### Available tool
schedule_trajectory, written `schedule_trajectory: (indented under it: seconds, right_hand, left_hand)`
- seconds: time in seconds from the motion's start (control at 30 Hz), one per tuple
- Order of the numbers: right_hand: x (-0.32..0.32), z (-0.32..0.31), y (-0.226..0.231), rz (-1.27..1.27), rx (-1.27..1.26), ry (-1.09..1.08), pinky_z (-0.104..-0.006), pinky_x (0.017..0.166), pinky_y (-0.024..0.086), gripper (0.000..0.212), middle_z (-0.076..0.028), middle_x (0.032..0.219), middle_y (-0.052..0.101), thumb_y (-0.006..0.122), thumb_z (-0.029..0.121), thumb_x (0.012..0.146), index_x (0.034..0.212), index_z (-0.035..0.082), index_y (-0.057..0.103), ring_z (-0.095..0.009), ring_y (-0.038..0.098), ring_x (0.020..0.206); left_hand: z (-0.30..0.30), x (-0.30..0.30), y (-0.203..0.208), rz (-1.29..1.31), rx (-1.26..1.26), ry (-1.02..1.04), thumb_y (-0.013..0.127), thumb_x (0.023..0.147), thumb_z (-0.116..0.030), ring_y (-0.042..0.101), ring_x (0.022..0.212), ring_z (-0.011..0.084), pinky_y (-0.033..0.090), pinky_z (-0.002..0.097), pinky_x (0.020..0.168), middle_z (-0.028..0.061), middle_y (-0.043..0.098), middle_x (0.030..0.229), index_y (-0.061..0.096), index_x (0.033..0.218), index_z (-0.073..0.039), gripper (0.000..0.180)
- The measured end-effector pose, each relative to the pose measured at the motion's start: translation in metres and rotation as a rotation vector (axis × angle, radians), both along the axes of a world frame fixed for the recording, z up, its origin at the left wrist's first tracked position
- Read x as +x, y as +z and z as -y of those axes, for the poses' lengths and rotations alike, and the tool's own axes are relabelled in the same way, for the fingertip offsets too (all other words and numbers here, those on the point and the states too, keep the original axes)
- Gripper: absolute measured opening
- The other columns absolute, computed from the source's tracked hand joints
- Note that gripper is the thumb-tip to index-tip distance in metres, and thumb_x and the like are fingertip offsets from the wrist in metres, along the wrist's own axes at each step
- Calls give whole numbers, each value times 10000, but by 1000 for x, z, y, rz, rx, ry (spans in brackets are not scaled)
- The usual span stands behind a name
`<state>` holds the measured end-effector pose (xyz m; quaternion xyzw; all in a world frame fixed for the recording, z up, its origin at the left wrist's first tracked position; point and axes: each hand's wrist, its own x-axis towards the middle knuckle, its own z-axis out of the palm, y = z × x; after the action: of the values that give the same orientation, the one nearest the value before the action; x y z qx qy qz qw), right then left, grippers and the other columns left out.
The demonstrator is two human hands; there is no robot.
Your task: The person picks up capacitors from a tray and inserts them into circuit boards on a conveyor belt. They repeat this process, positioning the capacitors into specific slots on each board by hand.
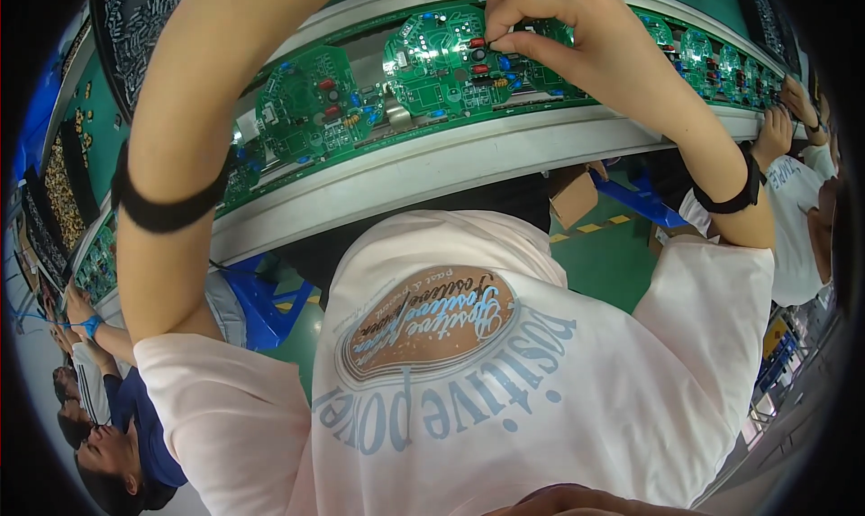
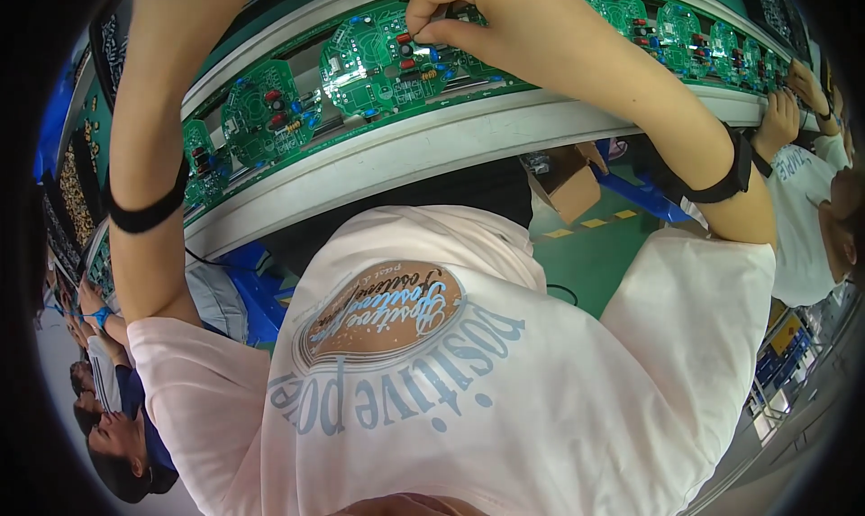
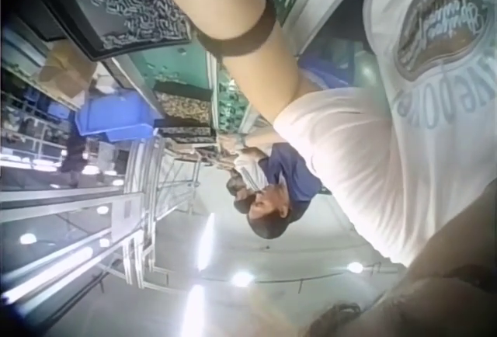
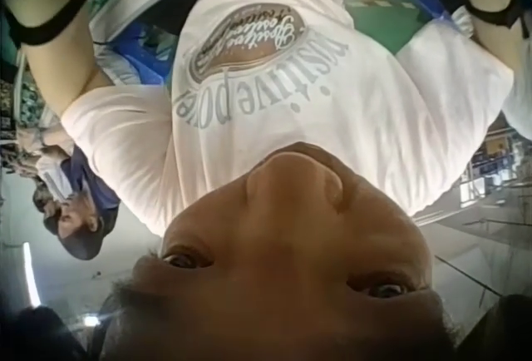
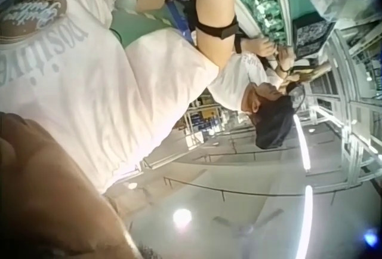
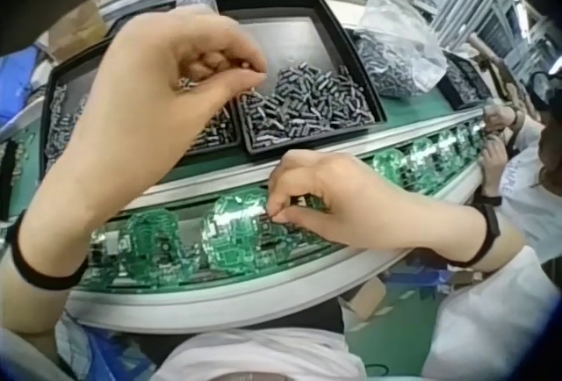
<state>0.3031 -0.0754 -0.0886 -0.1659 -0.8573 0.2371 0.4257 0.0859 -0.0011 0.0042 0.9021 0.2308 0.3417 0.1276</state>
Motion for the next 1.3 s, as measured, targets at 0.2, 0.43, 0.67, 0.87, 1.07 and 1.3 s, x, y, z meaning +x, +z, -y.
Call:
schedule_trajectory:
  seconds: [0.2, 0.43, 0.67, 0.87, 1.07, 1.3]
  right_hand:
    - [9, 0, -2, -3, -41, 14, -387, 800, 542, 150, -113, 1000, 668, 748, -21, 846, 978, 18, 691, -312, 674, 933]
    - [-9, 10, 27, 308, -213, -162, -379, 758, 549, 127, -99, 971, 667, 732, 13, 868, 986, 23, 686, -317, 674, 880]
    - [-3, -4, -10, -195, 333, 29, -388, 706, 551, 104, -92, 949, 659, 707, 79, 898, 990, 36, 684, -317, 674, 805]
    - [11, 30, 42, 618, -242, -233, -367, 804, 557, 183, -106, 1084, 695, 720, -7, 884, 1057, 8, 664, -317, 687, 945]
    - [13, 31, 41, 640, -176, -242, -375, 775, 559, 172, -98, 1081, 692, 720, -7, 873, 1032, 9, 658, -332, 682, 917]
    - [8, 32, 44, 689, -139, -292, -381, 733, 555, 148, -90, 1063, 681, 698, -8, 885, 1017, 24, 642, -329, 678, 869]
  left_hand:
    - [23, -37, 4, 4, -439, 127, 719, 909, -13, 713, 775, 179, 559, 295, 697, 102, 727, 886, 725, 1005, 37, 108]
    - [40, -103, -24, 44, -813, 103, 701, 963, -64, 714, 798, 160, 556, 275, 696, 73, 735, 945, 736, 1074, -1, 132]
    - [56, -111, -38, 70, -1211, 96, 619, 1055, -154, 716, 812, 107, 564, 214, 704, 60, 737, 984, 722, 1198, 6, 238]
    - [63, -111, -38, 175, -1308, 76, 629, 1044, -138, 727, 878, 122, 582, 229, 775, 86, 751, 1018, 705, 1251, 15, 268]
    - [63, -118, -42, 110, -1250, 72, 637, 1030, -97, 731, 911, 131, 585, 238, 809, 115, 758, 1086, 700, 1263, 19, 268]
    - [63, -121, -43, 95, -1153, -4, 625, 1012, -9, 741, 970, 150, 593, 246, 851, 127, 762, 1104, 712, 1232, 29, 240]
